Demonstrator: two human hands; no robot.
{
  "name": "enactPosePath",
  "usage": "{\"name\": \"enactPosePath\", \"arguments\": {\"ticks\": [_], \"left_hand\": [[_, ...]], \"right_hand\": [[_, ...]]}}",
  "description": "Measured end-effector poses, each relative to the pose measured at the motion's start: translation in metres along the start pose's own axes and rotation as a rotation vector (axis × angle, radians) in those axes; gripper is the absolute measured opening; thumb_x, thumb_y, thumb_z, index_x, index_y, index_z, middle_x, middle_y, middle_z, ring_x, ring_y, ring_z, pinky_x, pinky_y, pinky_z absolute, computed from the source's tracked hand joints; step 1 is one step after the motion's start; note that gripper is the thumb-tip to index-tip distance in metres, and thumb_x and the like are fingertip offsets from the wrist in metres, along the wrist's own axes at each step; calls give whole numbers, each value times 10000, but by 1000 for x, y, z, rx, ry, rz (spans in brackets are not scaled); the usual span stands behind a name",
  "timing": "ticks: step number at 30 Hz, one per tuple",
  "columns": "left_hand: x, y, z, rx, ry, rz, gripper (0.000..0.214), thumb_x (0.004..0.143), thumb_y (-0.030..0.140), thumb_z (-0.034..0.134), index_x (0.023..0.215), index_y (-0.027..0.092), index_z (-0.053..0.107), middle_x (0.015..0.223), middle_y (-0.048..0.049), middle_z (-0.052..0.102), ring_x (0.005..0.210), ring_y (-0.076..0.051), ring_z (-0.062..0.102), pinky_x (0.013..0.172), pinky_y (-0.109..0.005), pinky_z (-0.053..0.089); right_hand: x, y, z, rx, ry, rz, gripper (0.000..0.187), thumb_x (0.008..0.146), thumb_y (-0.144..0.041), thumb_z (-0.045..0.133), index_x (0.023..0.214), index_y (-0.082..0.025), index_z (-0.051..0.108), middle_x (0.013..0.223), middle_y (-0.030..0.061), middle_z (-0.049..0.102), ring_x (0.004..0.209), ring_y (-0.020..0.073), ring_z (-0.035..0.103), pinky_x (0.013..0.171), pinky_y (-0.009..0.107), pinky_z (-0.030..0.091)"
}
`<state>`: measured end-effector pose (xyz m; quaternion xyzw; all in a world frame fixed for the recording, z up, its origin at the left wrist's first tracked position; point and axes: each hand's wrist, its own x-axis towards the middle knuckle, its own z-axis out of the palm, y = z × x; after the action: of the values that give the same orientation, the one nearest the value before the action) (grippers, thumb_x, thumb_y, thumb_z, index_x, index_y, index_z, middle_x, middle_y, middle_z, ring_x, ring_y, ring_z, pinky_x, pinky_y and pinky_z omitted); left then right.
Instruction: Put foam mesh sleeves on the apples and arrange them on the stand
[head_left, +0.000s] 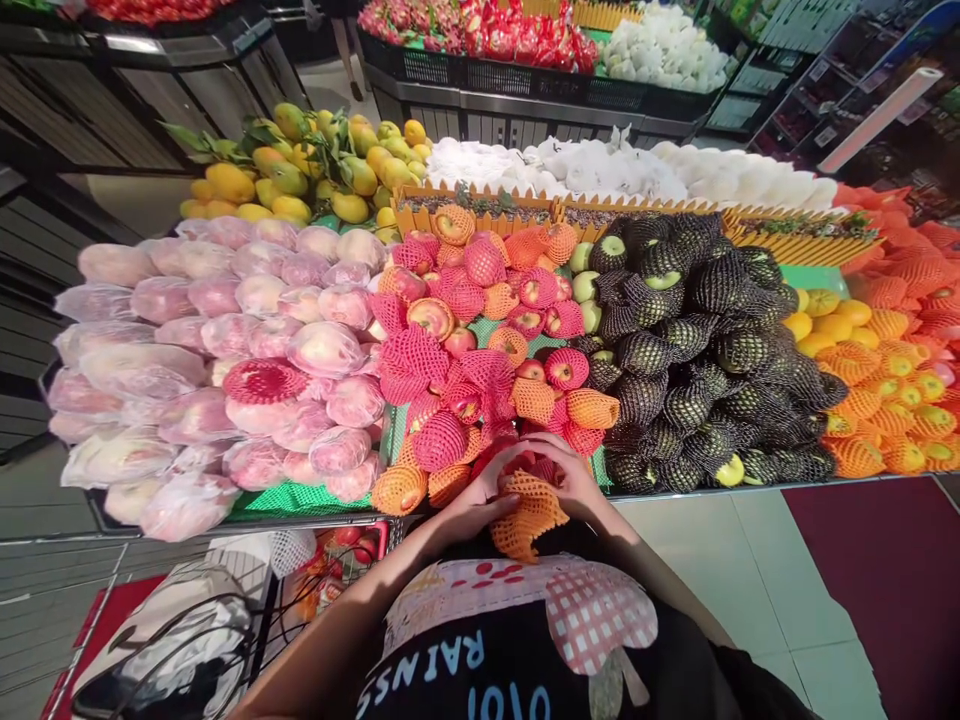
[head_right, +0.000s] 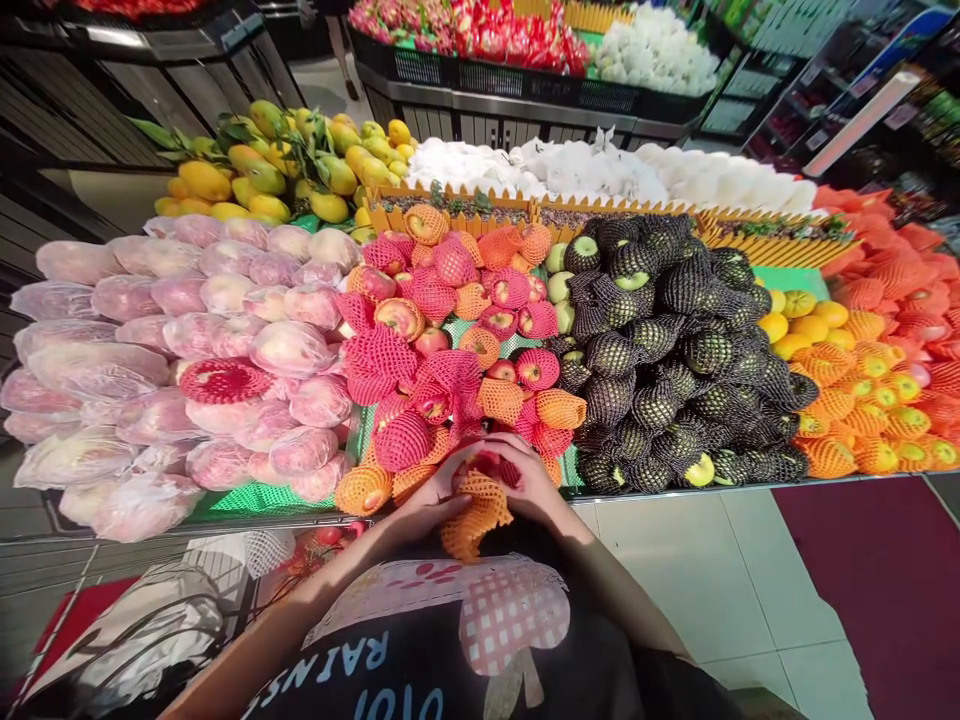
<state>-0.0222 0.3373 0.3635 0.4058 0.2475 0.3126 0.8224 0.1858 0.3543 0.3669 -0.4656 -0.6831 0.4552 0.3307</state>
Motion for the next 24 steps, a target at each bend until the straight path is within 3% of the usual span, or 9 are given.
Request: {"name": "enactPosePath", "arguments": {"ticks": [2, 4, 7, 11, 15, 17, 20, 24], "left_hand": [[1, 1, -1, -7, 8, -16, 769, 889, 362, 698, 1544, 276, 303, 1360, -128, 624, 1219, -303, 623, 1018, -448, 484], [3, 2, -2, -3, 24, -28, 767, 880, 366, 709, 1540, 283, 326, 1396, -137, 603, 1221, -302, 624, 1002, -439, 496], [2, 5, -3, 17, 55, 4, 810, 841, 397, 749, 1538, 299, 347, 1444, -146, 566, 1241, -302, 615, 998, -421, 506], [-3, 9, -3, -24, 80, -54, 934, 820, 422, 765, 1573, 293, 227, 1097, -109, 730, 980, -272, 730, 851, -401, 571], [-1, 1, -6, 5, 211, -18, 879, 791, 394, 790, 1512, 222, 318, 978, -108, 744, 897, -273, 743, 828, -418, 583], [3, -5, -8, 108, 355, 13, 788, 800, 403, 771, 1459, 204, 388, 1022, -121, 742, 926, -272, 735, 822, -412, 586], [7, -10, -10, 423, 564, 35, 582, 844, 404, 699, 1357, 201, 514, 1161, -138, 720, 1060, -287, 704, 895, -427, 563], [4, -8, -10, 889, 717, 17, 310, 819, 311, 627, 1118, 229, 637, 1157, -112, 734, 1117, -325, 680, 973, -466, 496]], "right_hand": [[-1, -5, 2, 277, 117, 61, 214, 930, -364, 609, 1079, -258, 720, 1121, 69, 717, 1076, 217, 656, 1007, 400, 487], [-2, -8, 8, 551, 165, 228, 224, 935, -434, 594, 1008, -254, 708, 978, 43, 737, 917, 186, 685, 894, 359, 527], [-5, -15, 15, 789, 41, 488, 369, 859, -575, 651, 1012, -242, 687, 982, 44, 737, 873, 183, 690, 818, 336, 539], [-9, -28, 10, 722, -144, 605, 478, 773, -628, 721, 1040, -231, 703, 1021, 49, 716, 890, 185, 670, 777, 320, 523], [-5, -30, 0, 599, -301, 571, 479, 704, -655, 771, 814, -191, 721, 730, -6, 646, 673, 143, 569, 642, 280, 453], [0, -24, 1, 589, -239, 522, 507, 692, -681, 763, 707, -181, 683, 633, -29, 584, 609, 123, 504, 611, 272, 415], [10, -13, 11, 537, 16, 420, 572, 680, -760, 708, 667, -194, 627, 619, -35, 553, 598, 121, 468, 617, 278, 398], [17, -6, 28, 211, 250, 317, 544, 813, -712, 605, 620, -205, 564, 575, -38, 492, 556, 114, 405, 570, 272, 323]]}}
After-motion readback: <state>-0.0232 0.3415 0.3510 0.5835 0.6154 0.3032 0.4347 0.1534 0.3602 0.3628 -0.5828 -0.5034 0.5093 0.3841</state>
